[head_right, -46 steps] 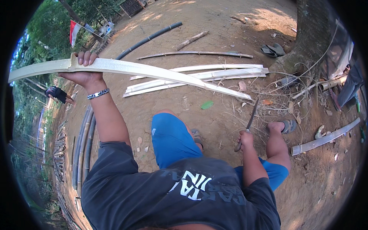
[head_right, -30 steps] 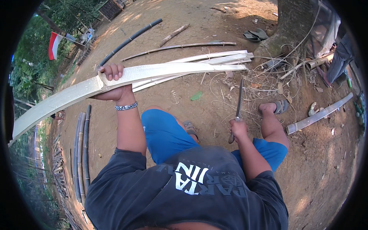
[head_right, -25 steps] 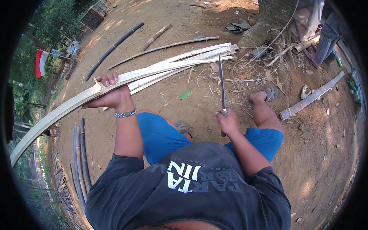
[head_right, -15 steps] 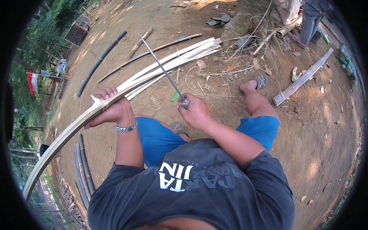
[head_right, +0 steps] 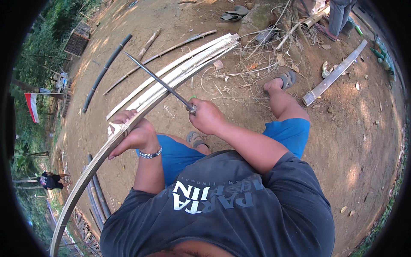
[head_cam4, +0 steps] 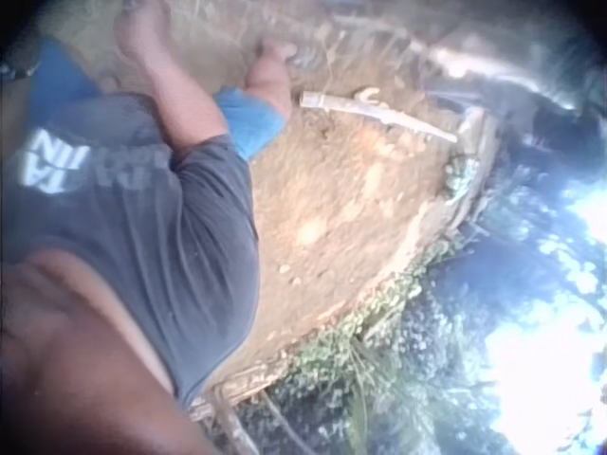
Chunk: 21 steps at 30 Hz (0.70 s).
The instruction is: The person uses a machete to split a long bamboo pole into thin strips. They hold the bamboo against a vertical wooden post and repeatedly strike it with the machete to separate the sections. The person then picks up the split bamboo strips and continues to refine them.
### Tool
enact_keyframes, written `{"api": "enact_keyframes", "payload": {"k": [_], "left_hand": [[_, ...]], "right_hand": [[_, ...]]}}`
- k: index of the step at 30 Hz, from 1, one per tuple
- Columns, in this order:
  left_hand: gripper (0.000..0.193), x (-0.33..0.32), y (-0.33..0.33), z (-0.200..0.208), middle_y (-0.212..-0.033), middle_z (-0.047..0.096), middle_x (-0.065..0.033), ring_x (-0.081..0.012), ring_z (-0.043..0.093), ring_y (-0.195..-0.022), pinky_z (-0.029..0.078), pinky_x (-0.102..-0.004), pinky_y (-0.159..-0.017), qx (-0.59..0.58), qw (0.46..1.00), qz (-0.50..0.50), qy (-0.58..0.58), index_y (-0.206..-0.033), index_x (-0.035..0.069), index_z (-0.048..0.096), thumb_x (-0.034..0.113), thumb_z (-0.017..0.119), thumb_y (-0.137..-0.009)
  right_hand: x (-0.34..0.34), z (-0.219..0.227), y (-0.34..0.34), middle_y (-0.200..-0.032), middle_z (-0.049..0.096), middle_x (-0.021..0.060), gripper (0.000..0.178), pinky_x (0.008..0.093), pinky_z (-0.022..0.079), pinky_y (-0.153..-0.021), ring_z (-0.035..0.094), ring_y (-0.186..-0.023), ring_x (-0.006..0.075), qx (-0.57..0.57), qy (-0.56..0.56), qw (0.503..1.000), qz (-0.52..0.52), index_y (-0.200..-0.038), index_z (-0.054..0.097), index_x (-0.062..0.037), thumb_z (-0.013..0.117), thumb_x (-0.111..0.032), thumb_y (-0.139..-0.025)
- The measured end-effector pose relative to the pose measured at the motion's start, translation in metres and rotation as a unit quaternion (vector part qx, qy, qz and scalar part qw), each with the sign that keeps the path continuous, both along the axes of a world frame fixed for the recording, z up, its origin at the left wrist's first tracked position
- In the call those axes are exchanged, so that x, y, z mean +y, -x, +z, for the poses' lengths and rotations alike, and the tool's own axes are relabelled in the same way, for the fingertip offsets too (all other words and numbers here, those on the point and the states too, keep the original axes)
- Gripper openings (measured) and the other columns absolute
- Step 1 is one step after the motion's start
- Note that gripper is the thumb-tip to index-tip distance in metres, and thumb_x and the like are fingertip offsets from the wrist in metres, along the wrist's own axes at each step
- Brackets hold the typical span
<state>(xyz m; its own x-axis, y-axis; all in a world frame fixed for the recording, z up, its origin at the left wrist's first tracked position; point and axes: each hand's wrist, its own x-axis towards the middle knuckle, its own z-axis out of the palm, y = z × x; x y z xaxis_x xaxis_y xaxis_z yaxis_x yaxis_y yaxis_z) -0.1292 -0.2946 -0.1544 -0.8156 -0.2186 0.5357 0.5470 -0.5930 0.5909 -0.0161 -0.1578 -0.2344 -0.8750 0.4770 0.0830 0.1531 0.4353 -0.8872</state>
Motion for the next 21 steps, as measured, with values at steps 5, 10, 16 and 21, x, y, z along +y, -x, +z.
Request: {"api": "enact_keyframes", "payload": {"k": [5,10,16,21], "left_hand": [[0.096,0.005,0.000,0.008,-0.066,0.040,-0.0040,-0.0190,0.039,-0.060,0.040,-0.0328,-0.060,-0.008,0.999,0.030,0.012,-0.074,0.010,0.040,0.101,0.011,-0.061],[0.096,-0.002,0.004,0.005,-0.066,0.040,-0.0036,-0.0175,0.039,-0.061,0.039,-0.0315,-0.060,0.071,0.993,-0.095,-0.013,-0.075,0.010,0.041,0.102,0.016,-0.060],[0.094,0.012,-0.004,0.015,-0.066,0.038,-0.0029,-0.0164,0.038,-0.061,0.037,-0.0309,-0.059,0.003,0.999,-0.041,-0.034,-0.073,0.011,0.039,0.102,0.019,-0.059],[0.095,-0.010,0.010,0.003,-0.065,0.037,-0.0018,-0.0159,0.036,-0.060,0.034,-0.0307,-0.058,0.019,0.998,-0.061,-0.016,-0.071,0.012,0.037,0.104,0.020,-0.056]], "right_hand": [[-0.012,0.027,-0.006,-0.087,0.067,0.0221,0.020,0.0460,0.051,-0.077,0.065,-0.085,0.0407,-0.020,-0.036,0.999,0.000,-0.099,0.062,-0.0040,0.061,-0.010,-0.080],[0.028,-0.009,0.000,-0.086,0.067,0.0213,0.019,0.0462,0.051,-0.078,0.065,-0.086,0.0407,-0.083,0.012,0.994,-0.073,-0.097,0.062,-0.0034,0.061,-0.010,-0.080],[0.019,-0.004,-0.004,-0.090,0.067,0.0229,0.024,0.0467,0.050,-0.081,0.064,-0.089,0.0407,-0.061,0.062,0.996,-0.001,-0.102,0.062,-0.0032,0.060,-0.014,-0.080],[0.009,0.013,-0.003,-0.092,0.067,0.0228,0.027,0.0478,0.051,-0.081,0.065,-0.091,0.0404,-0.078,0.045,0.995,0.050,-0.104,0.061,-0.0030,0.060,-0.014,-0.080]]}}
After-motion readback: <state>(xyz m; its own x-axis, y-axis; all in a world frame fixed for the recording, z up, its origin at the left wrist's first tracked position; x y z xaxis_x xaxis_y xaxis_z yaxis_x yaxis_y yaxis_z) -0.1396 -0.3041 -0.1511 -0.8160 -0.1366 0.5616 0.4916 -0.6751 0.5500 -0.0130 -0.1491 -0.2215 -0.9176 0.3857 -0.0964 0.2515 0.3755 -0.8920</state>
